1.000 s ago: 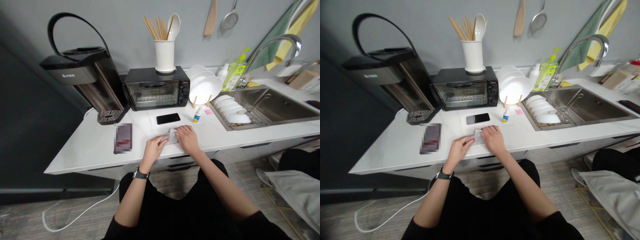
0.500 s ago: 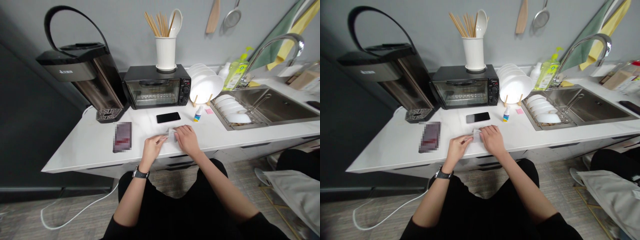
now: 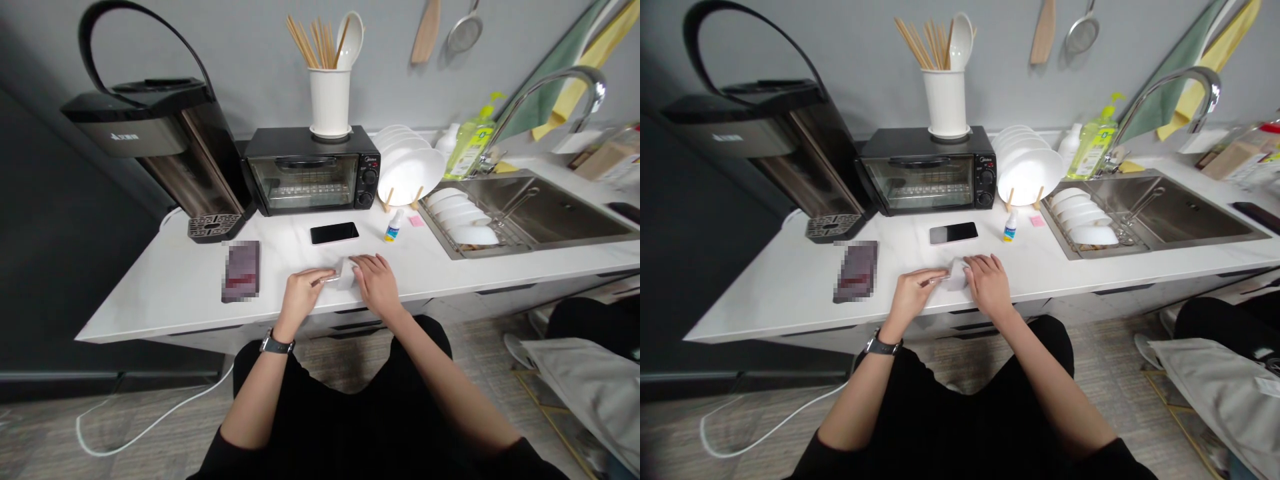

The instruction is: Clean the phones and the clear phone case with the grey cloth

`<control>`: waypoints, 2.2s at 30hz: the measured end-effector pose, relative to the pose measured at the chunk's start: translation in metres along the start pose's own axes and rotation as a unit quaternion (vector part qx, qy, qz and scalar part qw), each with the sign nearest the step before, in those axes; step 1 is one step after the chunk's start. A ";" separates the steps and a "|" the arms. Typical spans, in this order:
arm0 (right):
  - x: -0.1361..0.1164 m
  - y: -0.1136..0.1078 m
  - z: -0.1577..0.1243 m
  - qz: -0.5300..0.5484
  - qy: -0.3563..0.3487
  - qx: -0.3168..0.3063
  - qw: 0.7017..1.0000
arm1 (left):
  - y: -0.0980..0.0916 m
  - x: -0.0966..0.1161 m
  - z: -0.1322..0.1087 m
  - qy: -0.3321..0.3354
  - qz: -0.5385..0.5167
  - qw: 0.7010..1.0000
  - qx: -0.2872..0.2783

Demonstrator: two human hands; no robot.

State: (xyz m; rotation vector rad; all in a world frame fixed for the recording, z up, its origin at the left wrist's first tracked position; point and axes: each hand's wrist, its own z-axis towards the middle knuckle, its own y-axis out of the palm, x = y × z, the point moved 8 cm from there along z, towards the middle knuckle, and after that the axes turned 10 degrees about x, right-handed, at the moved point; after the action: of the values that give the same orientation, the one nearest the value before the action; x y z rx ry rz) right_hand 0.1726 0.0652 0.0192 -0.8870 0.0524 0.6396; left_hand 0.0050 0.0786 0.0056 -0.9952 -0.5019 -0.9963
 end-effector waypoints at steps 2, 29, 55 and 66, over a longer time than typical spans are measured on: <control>0.000 -0.003 -0.003 -0.010 0.023 0.020 0.999 | 0.001 0.002 0.000 -0.005 -0.004 1.000 0.004; 0.012 -0.001 0.036 -0.030 0.009 0.049 0.998 | 0.002 -0.005 0.000 -0.031 0.022 0.999 0.001; -0.034 0.001 0.021 0.001 -0.064 0.028 0.998 | -0.001 0.007 -0.003 0.046 0.031 0.998 -0.008; -0.064 0.010 0.015 0.017 -0.090 0.026 0.995 | -0.004 0.006 -0.002 0.047 0.039 0.998 -0.006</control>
State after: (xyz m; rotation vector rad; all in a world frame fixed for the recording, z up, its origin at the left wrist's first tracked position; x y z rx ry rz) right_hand 0.1113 0.0489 0.0409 -0.7775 -0.0781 0.7447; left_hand 0.0045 0.0731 0.0112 -0.9672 -0.3773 -0.9728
